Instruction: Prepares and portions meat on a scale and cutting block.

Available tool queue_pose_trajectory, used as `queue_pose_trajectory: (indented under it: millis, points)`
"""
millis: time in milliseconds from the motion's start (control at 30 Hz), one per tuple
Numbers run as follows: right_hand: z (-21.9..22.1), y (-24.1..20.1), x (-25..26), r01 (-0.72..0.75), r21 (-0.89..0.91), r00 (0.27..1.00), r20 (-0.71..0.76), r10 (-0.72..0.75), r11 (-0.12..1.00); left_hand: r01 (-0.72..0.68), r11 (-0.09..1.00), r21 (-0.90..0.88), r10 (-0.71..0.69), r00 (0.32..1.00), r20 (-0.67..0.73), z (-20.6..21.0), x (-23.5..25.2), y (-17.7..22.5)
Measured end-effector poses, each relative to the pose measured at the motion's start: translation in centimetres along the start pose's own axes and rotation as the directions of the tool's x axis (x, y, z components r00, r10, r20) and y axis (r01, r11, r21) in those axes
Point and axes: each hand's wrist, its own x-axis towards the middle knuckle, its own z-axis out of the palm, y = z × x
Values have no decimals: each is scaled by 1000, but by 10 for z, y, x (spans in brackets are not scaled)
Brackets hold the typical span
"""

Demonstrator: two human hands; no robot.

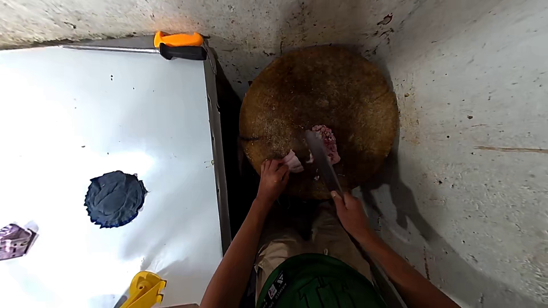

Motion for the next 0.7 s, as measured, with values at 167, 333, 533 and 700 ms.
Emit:
queue_pose_trajectory:
  millis: [167,333,533,700]
  points:
    - [11,-26,-13,347,226,926,-237,-294,910,-22,999,-26,20,996,-82,3,-9,-9]
    - [28,2,11,-164,-141,930,309,201,976,-16,999,43,19,997,-73,10,-8,-12]
    - [10,-21,-22,255,217,953,-224,-206,942,-31,999,4,32,991,-131,5,-15,-13]
    - [42,-19,-9,-41,-79,967,250,60,996,-28,996,83,39,991,-125,9,-22,-21]
